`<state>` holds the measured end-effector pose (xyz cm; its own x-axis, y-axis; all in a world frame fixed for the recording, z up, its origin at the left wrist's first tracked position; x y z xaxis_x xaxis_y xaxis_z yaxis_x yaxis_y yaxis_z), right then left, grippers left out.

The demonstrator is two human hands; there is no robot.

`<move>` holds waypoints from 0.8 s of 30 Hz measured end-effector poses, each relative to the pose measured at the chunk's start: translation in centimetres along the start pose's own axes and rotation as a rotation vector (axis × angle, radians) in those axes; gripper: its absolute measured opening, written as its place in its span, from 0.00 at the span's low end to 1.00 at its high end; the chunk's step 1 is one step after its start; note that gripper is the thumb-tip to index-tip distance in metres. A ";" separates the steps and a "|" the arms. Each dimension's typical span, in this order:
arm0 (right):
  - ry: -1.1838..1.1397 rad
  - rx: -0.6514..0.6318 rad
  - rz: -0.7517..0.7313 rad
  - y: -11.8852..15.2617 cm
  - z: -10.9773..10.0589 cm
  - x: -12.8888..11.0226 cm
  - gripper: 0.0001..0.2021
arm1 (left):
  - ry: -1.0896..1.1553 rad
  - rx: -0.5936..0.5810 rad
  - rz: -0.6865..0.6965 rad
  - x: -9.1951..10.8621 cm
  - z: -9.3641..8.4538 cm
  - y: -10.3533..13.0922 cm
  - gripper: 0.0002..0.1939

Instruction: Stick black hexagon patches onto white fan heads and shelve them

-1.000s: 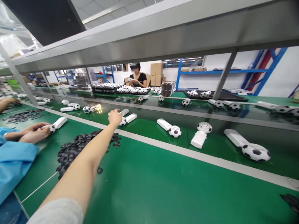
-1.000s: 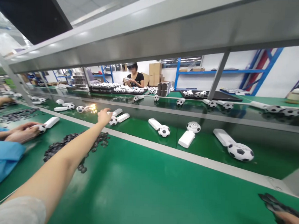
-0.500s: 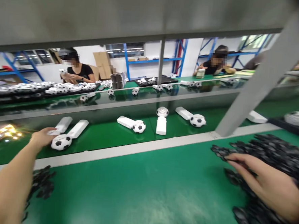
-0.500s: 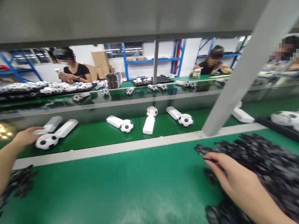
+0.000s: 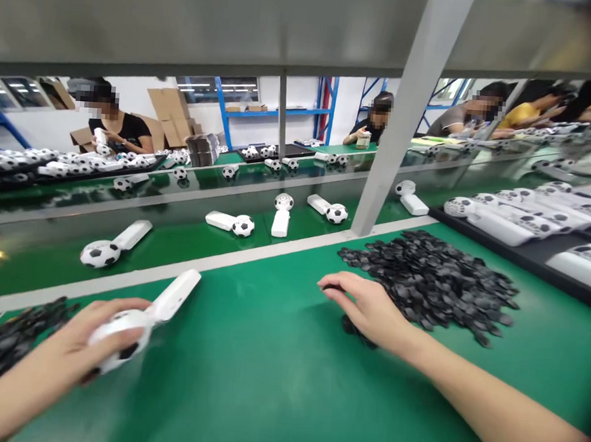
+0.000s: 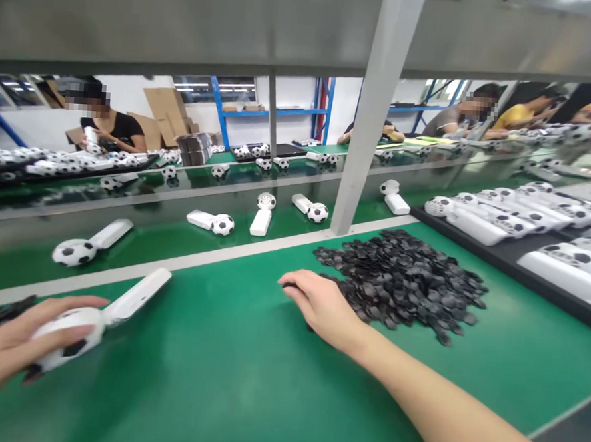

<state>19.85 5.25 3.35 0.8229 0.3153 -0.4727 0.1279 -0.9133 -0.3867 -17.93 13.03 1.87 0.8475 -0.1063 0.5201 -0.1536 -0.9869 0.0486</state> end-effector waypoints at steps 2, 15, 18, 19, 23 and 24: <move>-0.090 -0.044 0.042 0.4 0.7 0.2 0.07 | 0.034 -0.158 0.072 3.8 4.2 2.3 0.23; -0.266 -0.014 0.078 0.7 0.5 1.6 0.05 | -0.256 -0.415 0.696 20.2 15.0 4.9 0.27; -0.298 -0.012 0.097 0.8 0.6 1.9 0.05 | -0.172 -0.289 0.462 19.6 16.2 2.8 0.31; -0.300 -0.012 0.080 0.8 0.5 1.8 0.05 | -0.142 -0.271 0.431 19.6 16.5 2.5 0.34; -0.340 -0.069 -0.072 1.2 1.1 -0.3 0.02 | -0.090 -0.286 0.412 19.7 17.1 1.9 0.38; -0.340 -0.093 -0.110 1.4 1.5 -0.9 0.02 | -0.080 -0.281 0.414 19.8 17.0 1.9 0.37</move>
Point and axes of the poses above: each hand's wrist, its own y-axis away from the middle knuckle, its own z-axis out of the palm, x = y × z, the point moved 9 cm from there along -y, towards the middle knuckle, and after that the axes turned 8 degrees about y, right-handed, at the moved point
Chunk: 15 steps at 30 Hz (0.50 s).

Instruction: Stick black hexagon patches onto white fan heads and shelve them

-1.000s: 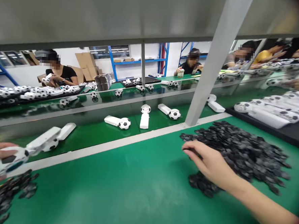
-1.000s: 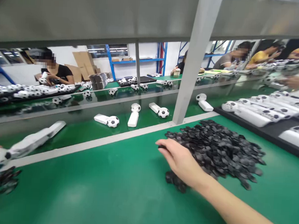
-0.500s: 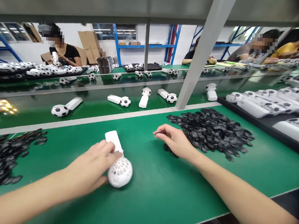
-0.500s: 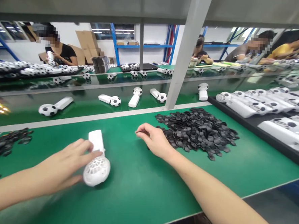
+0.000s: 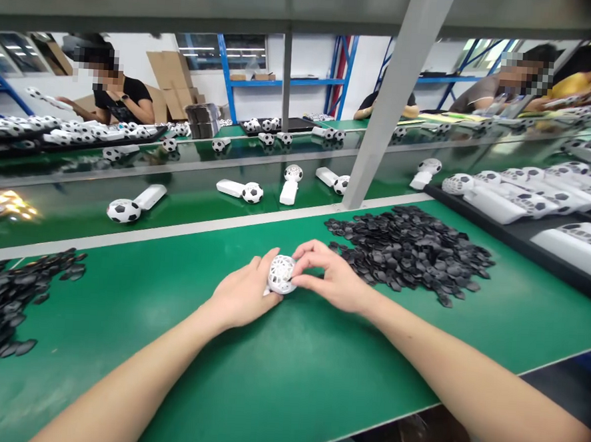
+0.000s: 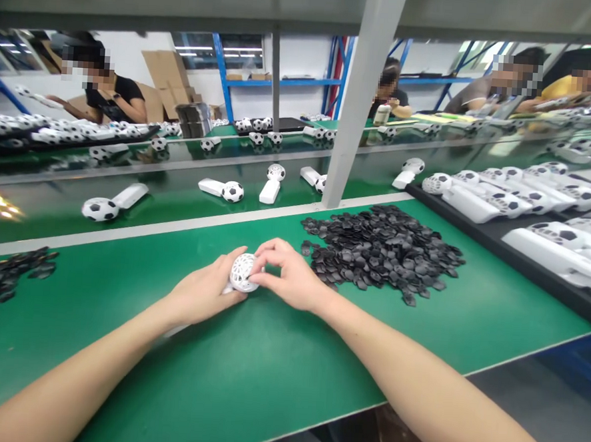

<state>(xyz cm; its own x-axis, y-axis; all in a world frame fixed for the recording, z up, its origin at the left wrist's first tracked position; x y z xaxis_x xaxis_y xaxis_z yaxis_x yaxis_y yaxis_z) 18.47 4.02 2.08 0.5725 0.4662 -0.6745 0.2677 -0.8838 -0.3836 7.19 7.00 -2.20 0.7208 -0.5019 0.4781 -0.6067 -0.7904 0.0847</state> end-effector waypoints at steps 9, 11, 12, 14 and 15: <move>0.000 0.002 -0.027 0.3 1.4 -0.4 0.06 | 0.237 0.048 0.068 0.8 -1.4 0.1 0.33; -0.058 0.001 0.064 0.3 1.5 0.6 0.12 | 0.228 0.051 0.059 0.8 -1.3 -0.1 0.32; -0.108 -0.018 0.117 0.3 1.7 1.1 0.16 | 0.225 0.052 0.058 0.9 -1.3 -0.1 0.31; -0.197 -0.078 0.201 0.5 2.5 1.8 0.23 | 0.227 0.066 0.060 1.0 -1.2 -0.1 0.28; -0.212 -0.102 0.220 0.6 2.8 1.8 0.25 | 0.229 0.080 0.061 1.1 -1.3 -0.1 0.27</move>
Point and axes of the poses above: each hand's wrist, its own y-axis away from the middle knuckle, its own z-axis out of the palm, x = y × z, the point moved 9 cm from there along -y, towards the middle knuckle, and after that the axes turned 8 degrees about y, right-handed, at the moved point
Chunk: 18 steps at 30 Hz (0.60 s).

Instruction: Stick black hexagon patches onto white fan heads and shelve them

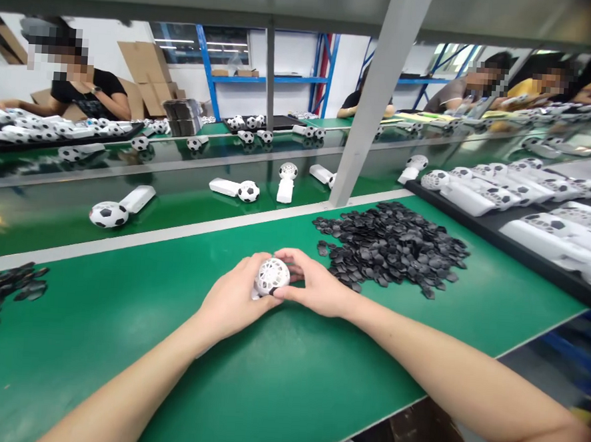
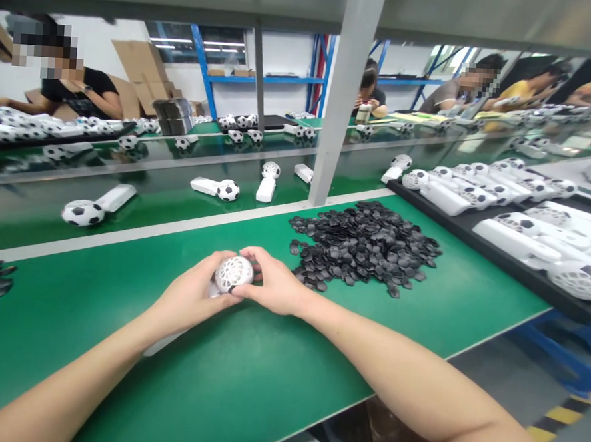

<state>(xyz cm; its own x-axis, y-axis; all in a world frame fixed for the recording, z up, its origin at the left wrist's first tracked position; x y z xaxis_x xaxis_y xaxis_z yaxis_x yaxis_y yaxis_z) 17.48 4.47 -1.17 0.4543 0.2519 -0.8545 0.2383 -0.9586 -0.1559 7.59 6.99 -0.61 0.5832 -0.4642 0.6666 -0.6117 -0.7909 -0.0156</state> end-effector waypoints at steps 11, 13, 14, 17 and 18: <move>0.771 0.132 0.176 -1.5 -7.0 2.6 0.09 | -0.059 -0.016 -0.066 -0.7 -0.1 0.2 0.29; 0.930 0.162 0.295 -1.3 -9.2 3.8 0.10 | -0.079 -0.037 -0.046 -0.9 -0.2 0.1 0.30; 0.961 0.149 0.330 -1.2 -9.6 4.2 0.09 | -0.102 -0.041 -0.007 -0.7 -0.4 0.0 0.29; 1.027 0.097 0.366 -1.1 -8.9 4.3 0.04 | -0.219 -0.026 0.115 -0.1 -1.1 -0.1 0.30; 1.054 0.085 0.365 -1.1 -8.4 4.1 0.03 | -0.255 -0.025 0.129 -0.1 -1.3 -0.1 0.31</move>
Point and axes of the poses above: each hand's wrist, its own y-axis away from the middle knuckle, its own z-axis out of the palm, x = y × z, the point moved 9 cm from there along -y, towards the middle knuckle, and after that the axes turned 8 degrees about y, right-handed, at the moved point
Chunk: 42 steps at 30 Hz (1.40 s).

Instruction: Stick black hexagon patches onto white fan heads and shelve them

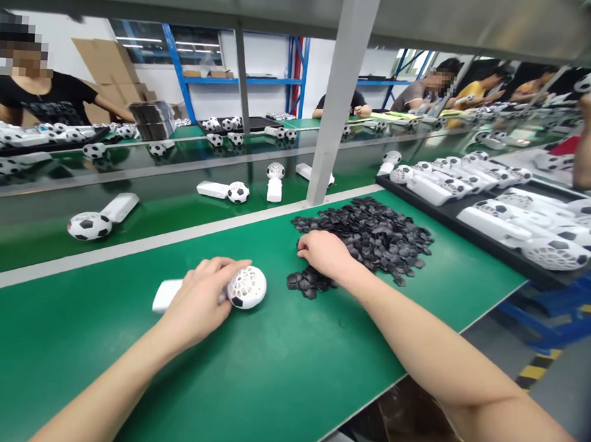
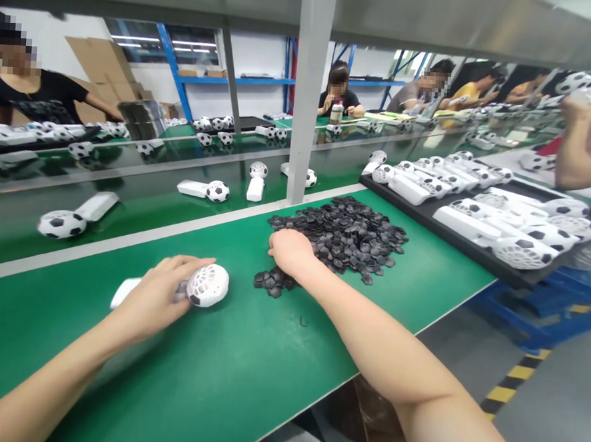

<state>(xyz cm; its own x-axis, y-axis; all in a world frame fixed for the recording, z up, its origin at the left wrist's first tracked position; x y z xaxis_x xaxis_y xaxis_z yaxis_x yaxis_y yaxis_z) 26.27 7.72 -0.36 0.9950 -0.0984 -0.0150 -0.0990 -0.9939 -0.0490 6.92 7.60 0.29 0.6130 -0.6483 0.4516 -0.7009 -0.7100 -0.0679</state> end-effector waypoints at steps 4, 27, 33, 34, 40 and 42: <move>0.062 0.017 -0.038 0.4 0.0 -1.5 0.09 | -0.023 -0.005 0.004 -0.4 -0.3 -0.1 0.33; -0.690 0.239 -0.714 5.3 -3.7 -10.7 0.03 | 0.153 0.061 -0.038 0.0 -0.3 0.1 0.33; -0.867 -0.019 -0.472 4.1 -0.3 -9.7 0.26 | 0.203 0.094 -0.080 0.2 -0.6 0.3 0.29; -0.871 -0.062 -0.471 4.3 0.1 -10.0 0.26 | 0.219 0.091 -0.075 0.2 -0.7 0.3 0.28; -0.886 -0.096 -0.458 3.6 0.0 -10.0 0.25 | 0.288 0.055 -0.017 0.4 -0.5 0.4 0.26; -0.741 -0.027 -0.400 2.0 -0.4 -8.0 0.16 | 0.284 0.027 0.005 0.7 -0.1 0.4 0.28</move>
<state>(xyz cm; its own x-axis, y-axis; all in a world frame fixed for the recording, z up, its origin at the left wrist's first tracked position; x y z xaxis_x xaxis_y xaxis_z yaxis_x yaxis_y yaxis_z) 18.11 6.53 0.03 0.6900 0.3105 -0.6538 0.2693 -0.9486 -0.1664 6.99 6.86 0.67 0.4802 -0.5512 0.6823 -0.6911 -0.7168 -0.0928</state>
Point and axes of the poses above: each hand's wrist, its own y-axis away from the middle knuckle, its own z-axis out of the palm, x = y × z, the point moved 9 cm from there along -y, towards the middle knuckle, and after that the axes turned 8 degrees about y, right-handed, at the moved point
